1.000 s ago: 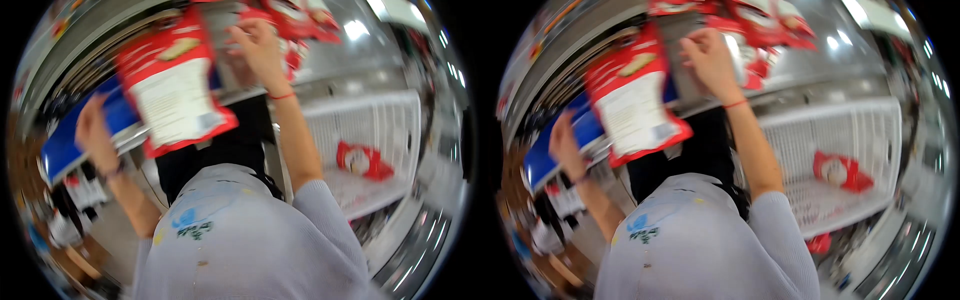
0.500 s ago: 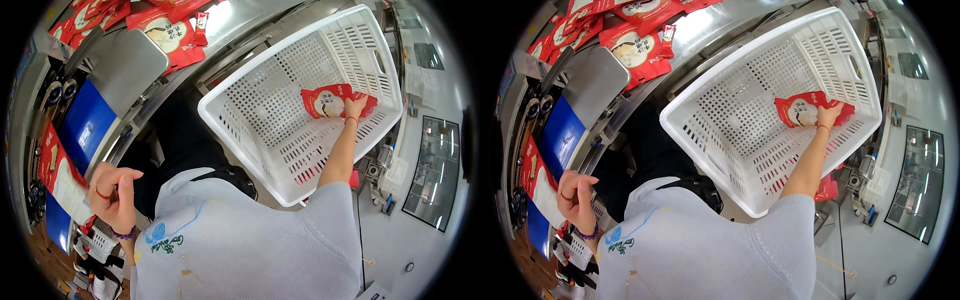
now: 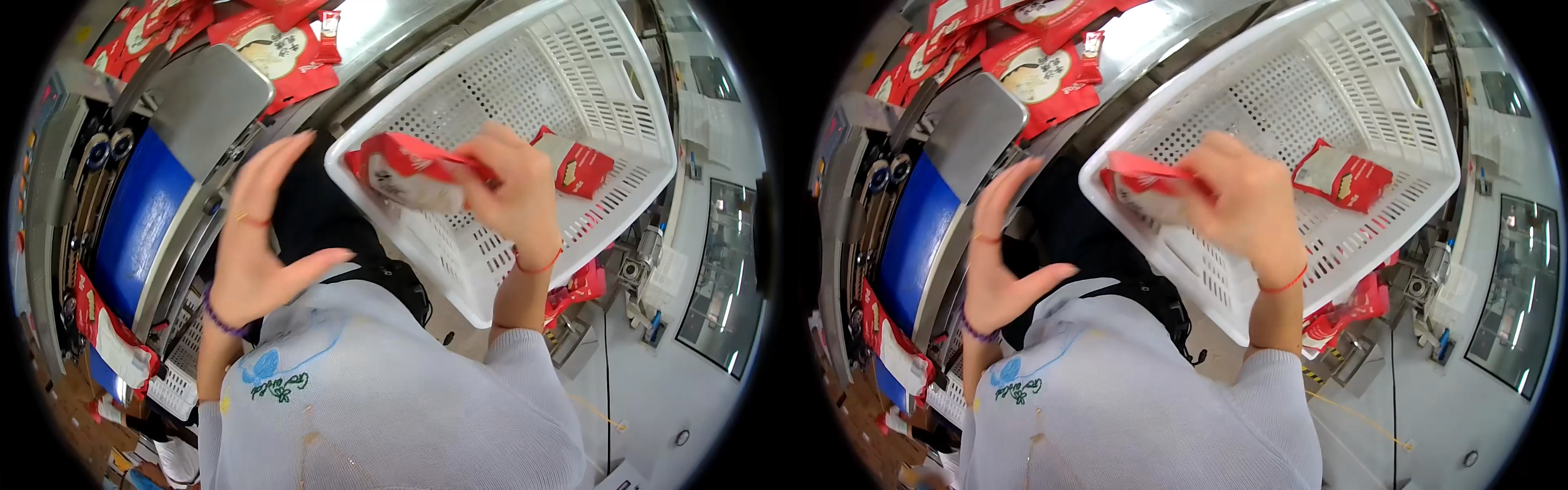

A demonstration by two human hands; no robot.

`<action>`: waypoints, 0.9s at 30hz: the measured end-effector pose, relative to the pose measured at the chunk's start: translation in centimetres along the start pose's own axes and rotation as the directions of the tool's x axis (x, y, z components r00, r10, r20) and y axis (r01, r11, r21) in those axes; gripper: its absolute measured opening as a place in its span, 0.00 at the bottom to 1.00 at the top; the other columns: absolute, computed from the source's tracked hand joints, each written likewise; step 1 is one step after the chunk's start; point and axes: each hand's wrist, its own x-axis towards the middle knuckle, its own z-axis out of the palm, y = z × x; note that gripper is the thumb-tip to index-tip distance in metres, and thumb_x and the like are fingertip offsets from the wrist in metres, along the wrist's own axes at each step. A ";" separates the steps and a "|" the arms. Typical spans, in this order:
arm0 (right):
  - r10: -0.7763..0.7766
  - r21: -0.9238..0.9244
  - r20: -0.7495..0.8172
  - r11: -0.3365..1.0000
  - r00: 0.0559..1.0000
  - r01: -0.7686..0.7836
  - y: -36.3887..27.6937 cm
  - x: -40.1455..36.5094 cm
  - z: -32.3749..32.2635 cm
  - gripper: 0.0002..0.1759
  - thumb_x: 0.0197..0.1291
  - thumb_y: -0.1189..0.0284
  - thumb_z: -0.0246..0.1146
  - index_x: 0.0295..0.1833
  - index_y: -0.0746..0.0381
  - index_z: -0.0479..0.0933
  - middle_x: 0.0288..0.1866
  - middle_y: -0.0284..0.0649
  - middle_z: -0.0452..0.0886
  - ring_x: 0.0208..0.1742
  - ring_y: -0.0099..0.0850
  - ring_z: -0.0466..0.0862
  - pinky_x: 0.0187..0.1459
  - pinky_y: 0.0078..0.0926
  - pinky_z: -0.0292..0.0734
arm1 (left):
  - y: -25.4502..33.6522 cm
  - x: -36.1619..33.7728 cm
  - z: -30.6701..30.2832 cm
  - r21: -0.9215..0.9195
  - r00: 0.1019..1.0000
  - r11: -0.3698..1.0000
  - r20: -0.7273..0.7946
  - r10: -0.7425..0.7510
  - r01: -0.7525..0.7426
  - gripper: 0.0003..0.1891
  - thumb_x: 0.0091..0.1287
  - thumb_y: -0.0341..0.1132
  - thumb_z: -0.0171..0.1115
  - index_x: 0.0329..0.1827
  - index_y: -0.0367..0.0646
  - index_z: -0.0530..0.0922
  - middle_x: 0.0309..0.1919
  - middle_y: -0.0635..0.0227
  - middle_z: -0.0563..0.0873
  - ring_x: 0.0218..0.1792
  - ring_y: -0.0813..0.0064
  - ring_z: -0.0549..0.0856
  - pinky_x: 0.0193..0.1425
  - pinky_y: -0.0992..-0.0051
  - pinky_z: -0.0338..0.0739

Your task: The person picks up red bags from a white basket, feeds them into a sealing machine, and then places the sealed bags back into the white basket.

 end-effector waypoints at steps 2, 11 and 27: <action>-0.233 -0.087 -0.044 0.970 0.972 0.228 -5.1 1.8 0.4 0.07 0.45 0.74 0.71 0.24 0.60 0.78 0.21 0.33 0.69 0.13 0.30 0.67 0.17 0.25 0.59 | -0.7 1.0 1.0 -0.149 0.999 0.988 0.030 0.040 -0.035 0.39 0.47 0.35 0.78 0.65 0.39 0.70 0.62 0.58 0.76 0.65 0.61 0.74 0.69 0.63 0.66; -0.669 0.006 -0.184 0.732 0.721 0.681 -18.7 3.0 0.0 0.11 0.36 0.75 0.71 0.30 0.63 0.81 0.20 0.32 0.70 0.22 0.26 0.74 0.25 0.26 0.70 | 0.0 -8.6 -5.7 -0.480 0.925 0.847 -0.379 0.035 -0.228 0.09 0.49 0.24 0.74 0.31 0.42 0.83 0.29 0.74 0.78 0.32 0.78 0.78 0.39 0.79 0.72; 0.265 0.951 0.250 0.111 0.931 -0.287 -11.0 8.6 12.5 0.09 0.68 0.73 0.61 0.50 0.66 0.77 0.48 0.37 0.83 0.48 0.23 0.81 0.51 0.23 0.77 | -7.7 -8.8 -7.2 -0.767 0.670 0.637 -0.433 -0.602 0.077 0.11 0.72 0.35 0.60 0.43 0.34 0.84 0.38 0.75 0.86 0.40 0.90 0.80 0.47 0.84 0.75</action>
